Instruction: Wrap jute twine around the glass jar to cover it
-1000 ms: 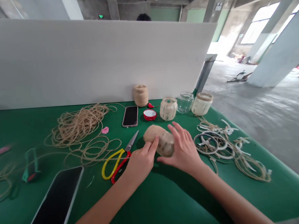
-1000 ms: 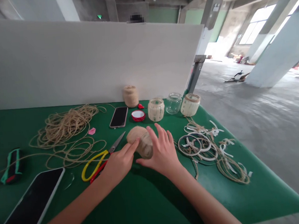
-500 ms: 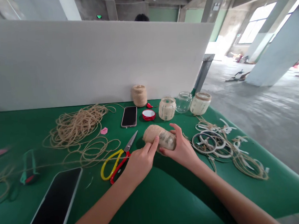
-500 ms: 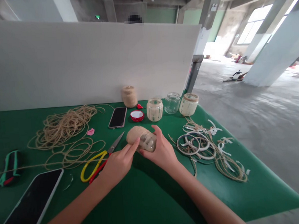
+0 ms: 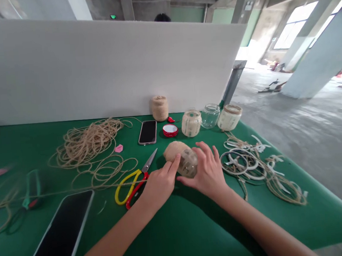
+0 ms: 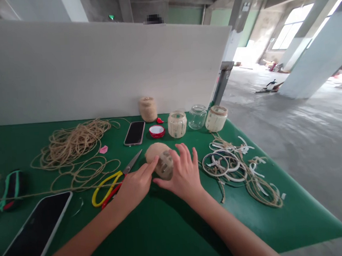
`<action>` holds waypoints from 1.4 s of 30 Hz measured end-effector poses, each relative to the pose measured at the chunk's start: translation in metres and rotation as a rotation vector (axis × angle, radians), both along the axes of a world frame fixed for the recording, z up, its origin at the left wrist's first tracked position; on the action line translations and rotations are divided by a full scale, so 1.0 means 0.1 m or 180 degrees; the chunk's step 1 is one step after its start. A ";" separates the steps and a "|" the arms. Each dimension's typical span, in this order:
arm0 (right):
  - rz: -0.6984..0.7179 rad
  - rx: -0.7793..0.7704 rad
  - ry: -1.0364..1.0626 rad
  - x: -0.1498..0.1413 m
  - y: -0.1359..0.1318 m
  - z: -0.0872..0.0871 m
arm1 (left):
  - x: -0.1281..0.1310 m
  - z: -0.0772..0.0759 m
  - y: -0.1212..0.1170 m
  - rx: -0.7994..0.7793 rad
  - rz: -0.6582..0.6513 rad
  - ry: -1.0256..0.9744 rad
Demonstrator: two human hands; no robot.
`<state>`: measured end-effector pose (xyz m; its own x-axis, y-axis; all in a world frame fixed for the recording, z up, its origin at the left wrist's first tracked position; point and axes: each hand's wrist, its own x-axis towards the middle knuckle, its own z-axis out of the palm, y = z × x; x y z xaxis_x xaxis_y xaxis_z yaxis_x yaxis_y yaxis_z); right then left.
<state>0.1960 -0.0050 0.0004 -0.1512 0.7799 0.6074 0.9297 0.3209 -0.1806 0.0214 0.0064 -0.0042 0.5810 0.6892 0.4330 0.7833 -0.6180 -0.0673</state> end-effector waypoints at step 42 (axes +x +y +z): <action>0.0183 -0.0758 0.0683 0.06 0.04 0.00 | -0.02 0.02 -0.01 0.0164 -0.0186 0.0170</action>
<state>0.2017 -0.0014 0.0006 -0.0874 0.8978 0.4317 0.8439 0.2970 -0.4468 0.0195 0.0051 -0.0022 0.6426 0.6311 0.4345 0.7405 -0.6571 -0.1408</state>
